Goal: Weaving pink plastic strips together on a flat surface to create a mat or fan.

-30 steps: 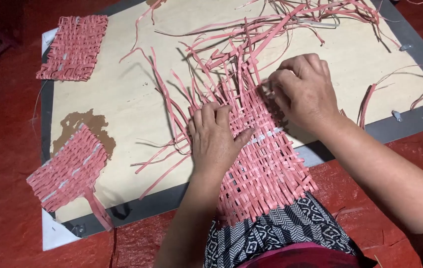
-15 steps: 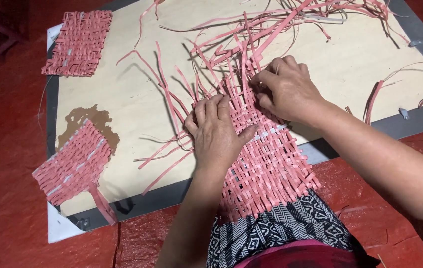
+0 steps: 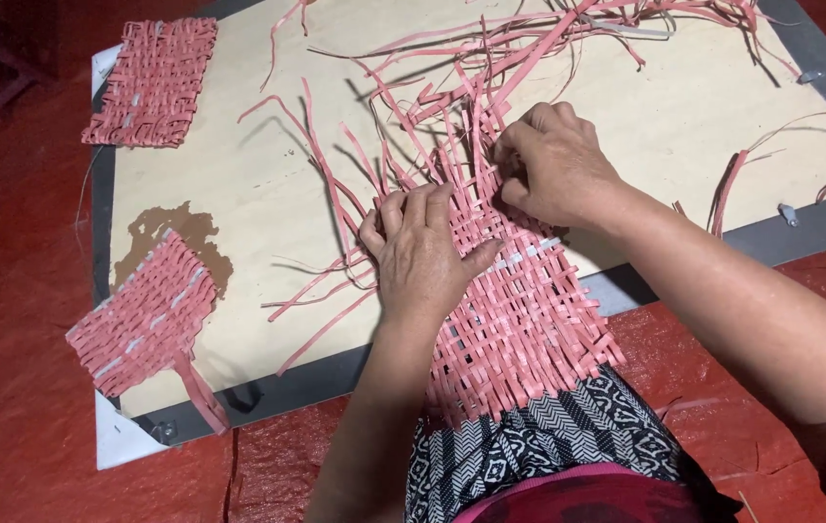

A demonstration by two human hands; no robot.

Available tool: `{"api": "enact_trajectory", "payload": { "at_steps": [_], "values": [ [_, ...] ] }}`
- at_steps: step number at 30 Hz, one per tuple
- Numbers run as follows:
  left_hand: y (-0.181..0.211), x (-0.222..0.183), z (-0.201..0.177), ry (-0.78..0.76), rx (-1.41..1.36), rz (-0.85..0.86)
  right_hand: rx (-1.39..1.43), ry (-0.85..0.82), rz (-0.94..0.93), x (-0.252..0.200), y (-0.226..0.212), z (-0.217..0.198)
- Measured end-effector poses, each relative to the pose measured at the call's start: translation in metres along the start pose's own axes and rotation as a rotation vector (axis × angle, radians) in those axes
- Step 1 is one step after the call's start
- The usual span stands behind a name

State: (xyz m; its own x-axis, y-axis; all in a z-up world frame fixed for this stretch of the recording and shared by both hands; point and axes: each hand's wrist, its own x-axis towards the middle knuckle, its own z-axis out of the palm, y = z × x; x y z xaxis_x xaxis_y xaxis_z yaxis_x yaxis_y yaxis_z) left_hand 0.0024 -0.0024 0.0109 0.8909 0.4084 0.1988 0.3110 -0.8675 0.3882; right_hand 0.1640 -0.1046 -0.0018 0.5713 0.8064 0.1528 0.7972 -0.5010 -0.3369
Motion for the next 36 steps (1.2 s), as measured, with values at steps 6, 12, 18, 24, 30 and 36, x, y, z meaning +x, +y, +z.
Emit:
{"api": "enact_trajectory", "payload": {
  "at_steps": [6,12,18,24,30,36],
  "values": [
    [0.005,0.000,-0.005,-0.062,0.037,-0.041,0.016,-0.004,-0.004,-0.001,0.004,-0.001],
    [0.007,-0.001,-0.009,-0.064,0.006,-0.049,-0.008,-0.016,0.010,0.000,-0.001,-0.004],
    [0.000,-0.002,0.002,0.158,0.101,0.065,-0.127,-0.105,0.032,0.000,-0.010,-0.012],
    [-0.002,0.001,0.002,0.094,0.091,0.054,-0.139,-0.097,0.005,0.000,-0.005,-0.009],
    [-0.001,0.000,0.001,0.085,0.093,0.042,-0.151,0.029,-0.005,-0.013,-0.027,-0.019],
    [0.000,-0.002,-0.004,0.029,0.035,0.023,-0.081,0.062,-0.053,-0.010,-0.012,0.004]
  ]
}}
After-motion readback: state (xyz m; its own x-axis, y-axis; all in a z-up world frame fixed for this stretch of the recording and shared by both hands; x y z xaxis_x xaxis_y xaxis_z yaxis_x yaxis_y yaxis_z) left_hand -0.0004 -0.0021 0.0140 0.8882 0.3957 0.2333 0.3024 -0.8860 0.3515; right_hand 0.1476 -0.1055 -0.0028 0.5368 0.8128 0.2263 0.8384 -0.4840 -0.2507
